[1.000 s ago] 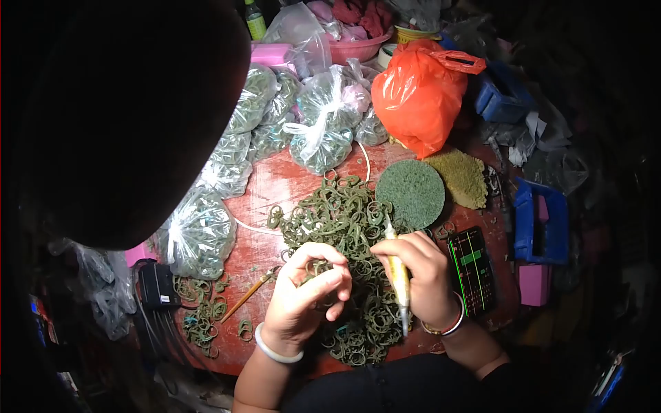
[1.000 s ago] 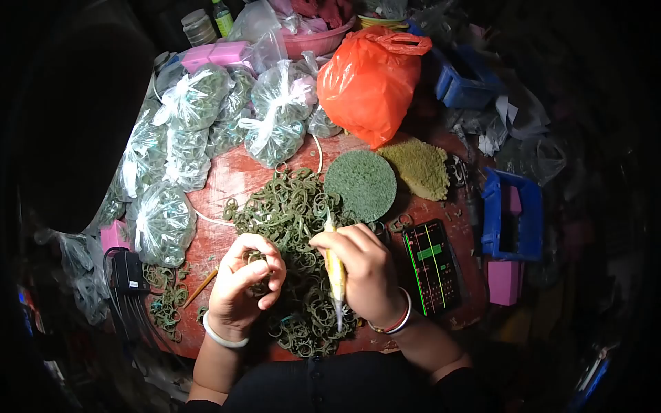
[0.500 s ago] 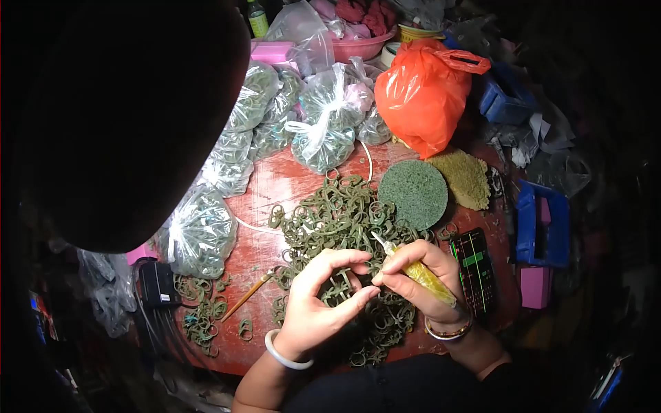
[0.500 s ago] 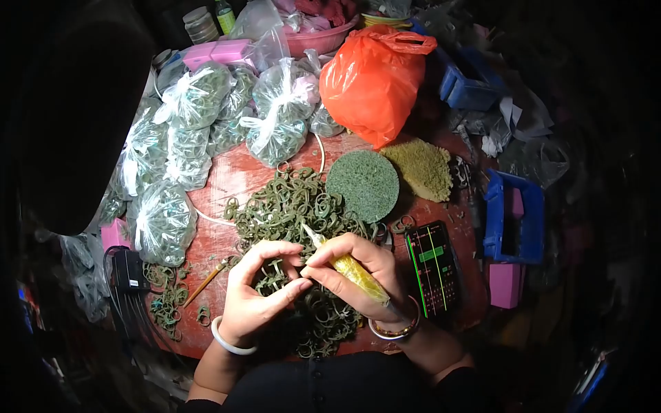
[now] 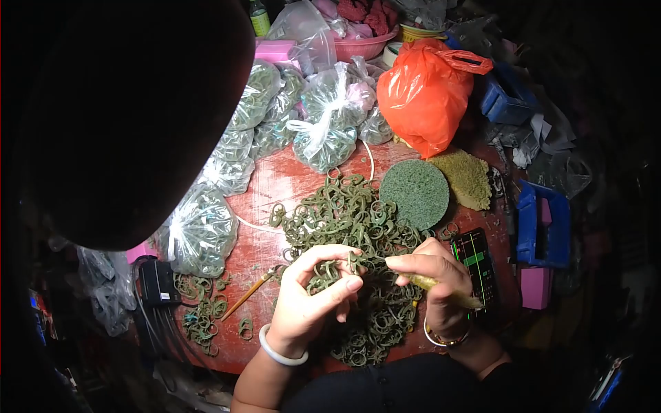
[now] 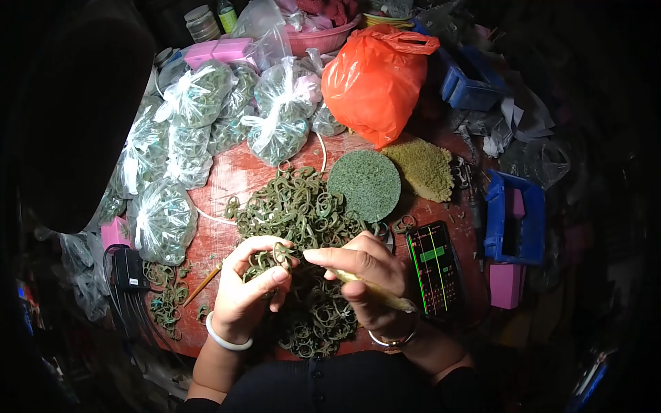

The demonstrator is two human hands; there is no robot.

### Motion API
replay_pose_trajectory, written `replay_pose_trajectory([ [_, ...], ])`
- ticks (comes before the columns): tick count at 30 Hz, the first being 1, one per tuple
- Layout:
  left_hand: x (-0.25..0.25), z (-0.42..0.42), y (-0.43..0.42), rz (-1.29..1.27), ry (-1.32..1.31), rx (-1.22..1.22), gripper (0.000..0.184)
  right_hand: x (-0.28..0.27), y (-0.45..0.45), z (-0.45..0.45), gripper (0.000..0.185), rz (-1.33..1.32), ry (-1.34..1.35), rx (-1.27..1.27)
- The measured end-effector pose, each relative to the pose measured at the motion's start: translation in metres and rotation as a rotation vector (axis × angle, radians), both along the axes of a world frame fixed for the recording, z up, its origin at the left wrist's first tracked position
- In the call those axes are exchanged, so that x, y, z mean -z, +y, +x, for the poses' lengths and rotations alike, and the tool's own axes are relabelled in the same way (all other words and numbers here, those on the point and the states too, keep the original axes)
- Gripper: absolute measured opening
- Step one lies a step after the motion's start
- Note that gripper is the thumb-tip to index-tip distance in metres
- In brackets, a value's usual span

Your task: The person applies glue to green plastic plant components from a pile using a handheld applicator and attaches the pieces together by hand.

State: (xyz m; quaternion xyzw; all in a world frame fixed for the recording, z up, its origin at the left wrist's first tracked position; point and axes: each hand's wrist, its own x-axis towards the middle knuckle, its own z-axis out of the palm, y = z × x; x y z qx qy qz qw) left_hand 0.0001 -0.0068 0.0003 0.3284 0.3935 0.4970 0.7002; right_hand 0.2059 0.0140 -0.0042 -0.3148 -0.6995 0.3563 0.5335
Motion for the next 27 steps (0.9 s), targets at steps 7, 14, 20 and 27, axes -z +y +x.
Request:
replay_pose_trajectory([
  [7,0.006,-0.003,-0.001,0.019,-0.036,0.018,0.035,-0.001,0.0,-0.008,0.025,0.138,-0.132,-0.01],
  [14,0.008,-0.008,0.0,0.006,-0.205,0.047,0.039,0.003,-0.003,-0.011,0.014,0.066,-0.032,0.04],
  [20,0.012,-0.009,0.003,0.016,-0.456,0.019,0.04,0.007,0.005,-0.006,0.021,-0.134,-0.291,0.249],
  [27,0.02,-0.009,0.002,-0.025,-0.57,-0.007,0.011,0.026,0.008,-0.015,0.022,0.104,-0.57,0.288],
])
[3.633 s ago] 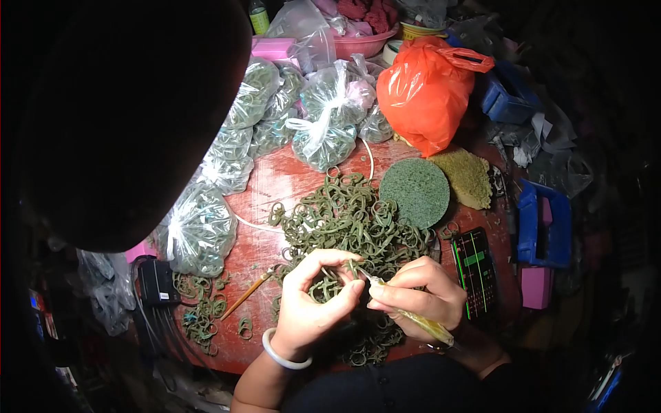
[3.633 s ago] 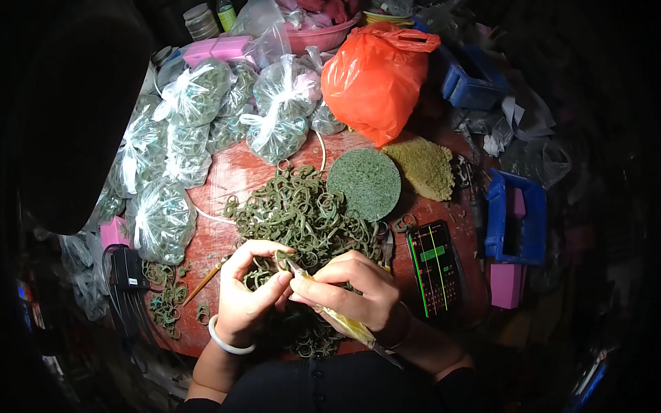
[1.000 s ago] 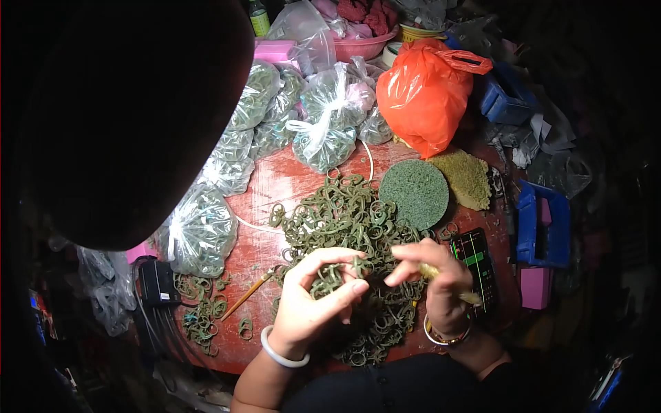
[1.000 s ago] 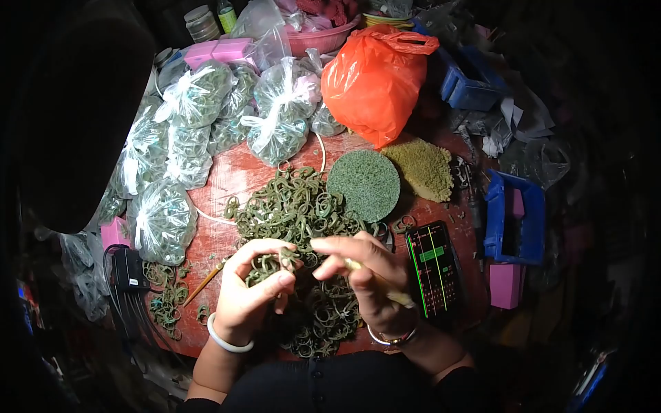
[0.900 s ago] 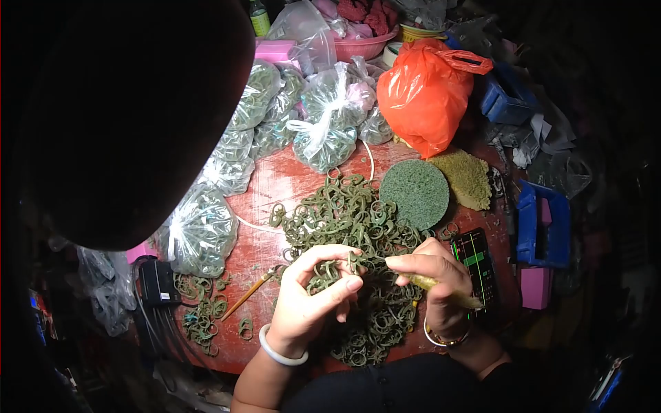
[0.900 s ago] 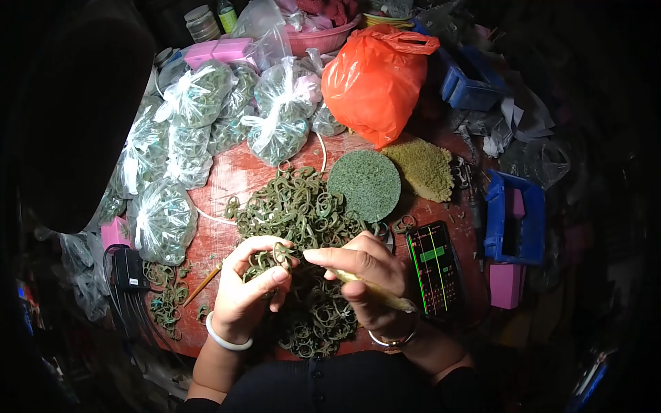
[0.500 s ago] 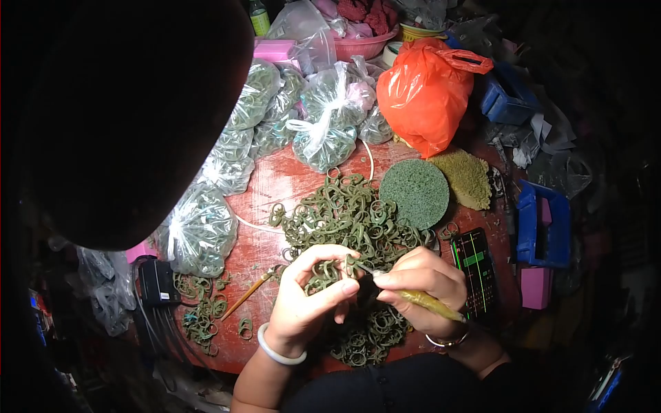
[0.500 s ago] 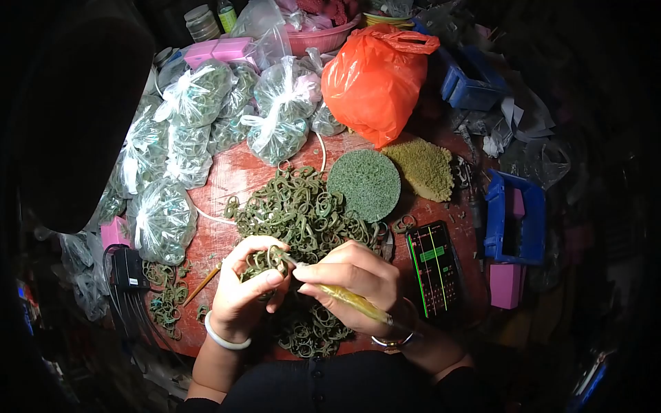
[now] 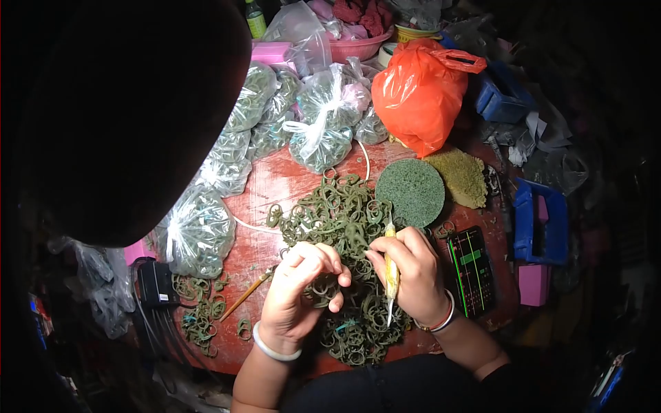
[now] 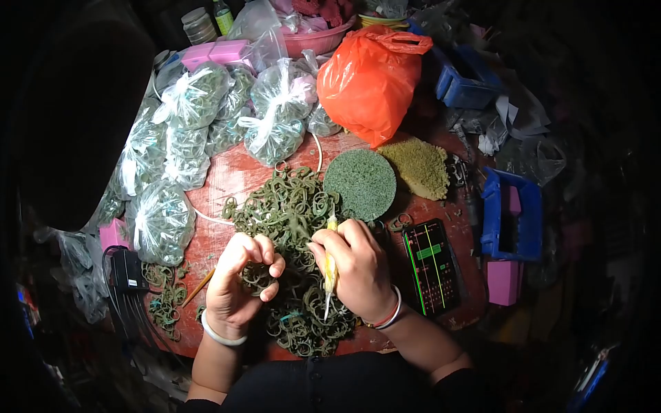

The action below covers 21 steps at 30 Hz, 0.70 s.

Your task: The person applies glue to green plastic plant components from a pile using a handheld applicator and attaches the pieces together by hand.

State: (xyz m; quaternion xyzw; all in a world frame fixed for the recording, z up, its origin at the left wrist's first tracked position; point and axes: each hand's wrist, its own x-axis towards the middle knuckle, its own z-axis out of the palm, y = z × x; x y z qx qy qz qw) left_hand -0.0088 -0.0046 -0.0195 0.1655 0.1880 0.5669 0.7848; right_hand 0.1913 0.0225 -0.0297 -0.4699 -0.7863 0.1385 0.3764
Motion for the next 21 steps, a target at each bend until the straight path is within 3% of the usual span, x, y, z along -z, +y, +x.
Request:
replay_pose_trajectory([
  [4,-0.007,0.001,-0.001,-0.039,0.259,-0.008,0.019,-0.01,-0.002,0.0,0.023,0.109,0.065,0.031],
  [9,-0.017,0.004,-0.001,0.034,0.498,0.106,0.027,-0.02,-0.013,0.01,0.044,0.231,0.066,-0.143],
  [14,-0.017,0.005,-0.003,0.037,0.484,0.192,0.028,-0.026,-0.013,0.014,0.04,0.177,0.113,-0.219],
  [16,-0.015,0.006,-0.004,0.196,0.694,0.173,0.029,-0.029,-0.012,0.014,0.04,0.209,0.086,-0.251],
  [21,-0.02,0.01,-0.004,0.291,0.892,0.149,0.034,-0.033,-0.015,0.013,0.039,0.184,0.048,-0.298],
])
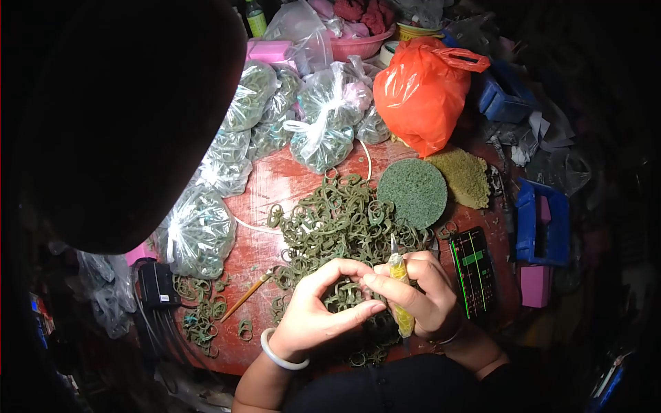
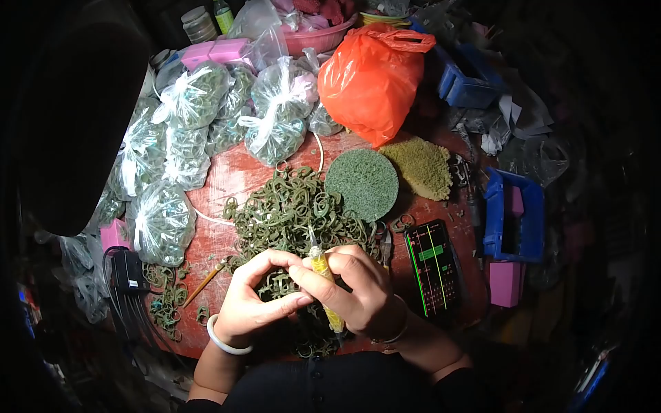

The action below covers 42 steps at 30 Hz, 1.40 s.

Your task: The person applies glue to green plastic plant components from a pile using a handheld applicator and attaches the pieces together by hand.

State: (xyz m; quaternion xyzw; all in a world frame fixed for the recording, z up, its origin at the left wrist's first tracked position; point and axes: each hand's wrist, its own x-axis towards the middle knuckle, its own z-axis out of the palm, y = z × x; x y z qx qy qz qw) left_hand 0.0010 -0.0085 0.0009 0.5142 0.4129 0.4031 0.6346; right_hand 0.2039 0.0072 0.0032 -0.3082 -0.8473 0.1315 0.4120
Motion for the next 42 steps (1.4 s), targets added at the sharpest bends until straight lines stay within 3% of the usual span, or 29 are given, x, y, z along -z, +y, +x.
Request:
replay_pose_trajectory([
  [2,0.004,0.0,0.002,0.197,0.08,0.002,0.037,0.001,-0.001,-0.001,0.039,0.033,-0.039,0.007],
  [5,-0.003,0.002,-0.001,0.036,0.044,0.007,0.038,0.001,-0.001,-0.001,0.04,0.035,-0.028,0.013],
  [9,0.001,0.002,-0.003,0.098,0.024,-0.058,0.038,0.004,0.003,-0.005,0.041,0.043,0.064,0.017],
  [11,-0.003,0.001,-0.002,0.01,-0.01,-0.118,0.039,0.005,0.002,-0.009,0.038,-0.101,0.213,0.13],
  [13,0.001,-0.001,-0.001,0.062,0.002,-0.133,0.04,-0.002,-0.002,0.0,0.042,-0.323,0.315,0.052],
  [16,-0.003,-0.001,-0.001,-0.156,-0.123,-0.159,0.039,0.0,0.006,0.004,0.038,-0.296,0.362,-0.074],
  [18,0.0,-0.004,-0.001,-0.147,-0.095,-0.164,0.039,0.002,0.006,0.0,0.029,-0.25,0.384,-0.087],
  [25,0.002,0.001,-0.002,-0.024,-0.013,-0.234,0.039,0.005,0.005,-0.003,0.028,-0.009,0.167,0.05],
  [29,0.0,0.001,-0.002,0.036,0.034,-0.239,0.039,-0.003,0.005,-0.006,0.028,-0.159,0.299,-0.095],
  [34,0.004,-0.006,-0.001,-0.117,-0.096,-0.171,0.036,0.006,0.004,-0.006,0.025,-0.034,0.275,0.081],
  [37,-0.002,-0.009,0.0,-0.081,-0.15,-0.249,0.034,0.0,0.003,-0.002,0.029,-0.072,0.318,0.165],
  [41,-0.008,-0.038,0.008,0.207,0.134,-0.666,0.031,-0.001,0.003,-0.002,0.027,-0.133,0.332,0.184],
  [42,-0.005,-0.057,0.003,0.239,0.327,-0.691,0.03,-0.001,0.003,-0.003,0.027,-0.13,0.339,0.178],
])
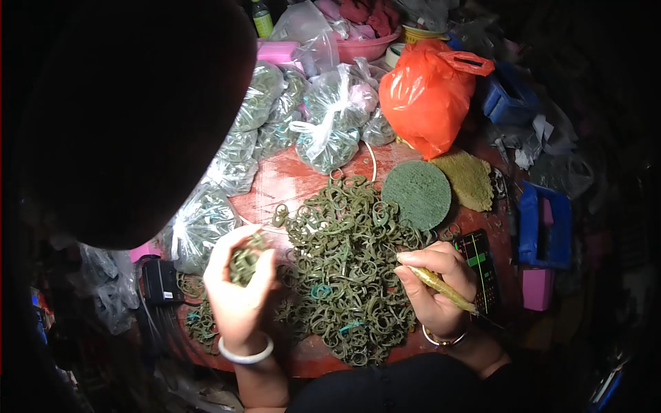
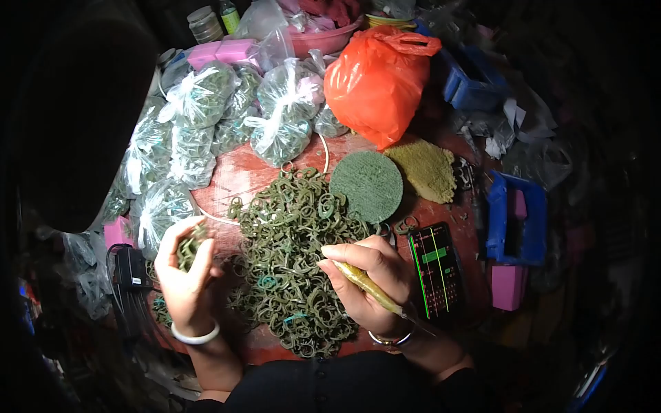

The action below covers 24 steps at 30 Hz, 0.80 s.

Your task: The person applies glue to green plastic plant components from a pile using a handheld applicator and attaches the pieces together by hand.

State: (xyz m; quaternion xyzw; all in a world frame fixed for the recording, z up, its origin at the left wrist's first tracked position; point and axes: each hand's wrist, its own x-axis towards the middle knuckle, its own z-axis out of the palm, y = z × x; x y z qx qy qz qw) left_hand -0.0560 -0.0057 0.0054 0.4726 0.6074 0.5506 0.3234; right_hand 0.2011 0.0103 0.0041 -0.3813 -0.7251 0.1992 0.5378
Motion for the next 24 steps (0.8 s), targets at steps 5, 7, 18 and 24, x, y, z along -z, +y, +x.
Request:
replay_pose_trajectory([
  [5,-0.009,-0.043,-0.041,-0.13,0.855,-0.16,0.026,0.004,-0.001,-0.002,0.026,-0.067,0.02,-0.005],
  [7,0.004,-0.053,-0.054,-0.211,1.099,-0.285,0.026,0.003,-0.005,-0.001,0.026,-0.068,0.007,-0.018],
  [18,0.006,-0.035,-0.067,-0.138,0.999,-0.252,0.028,-0.004,-0.007,-0.003,0.025,-0.12,-0.034,-0.064],
  [24,0.042,0.04,-0.055,-0.084,0.695,0.123,0.054,-0.001,-0.007,-0.003,0.021,-0.278,0.016,-0.002],
])
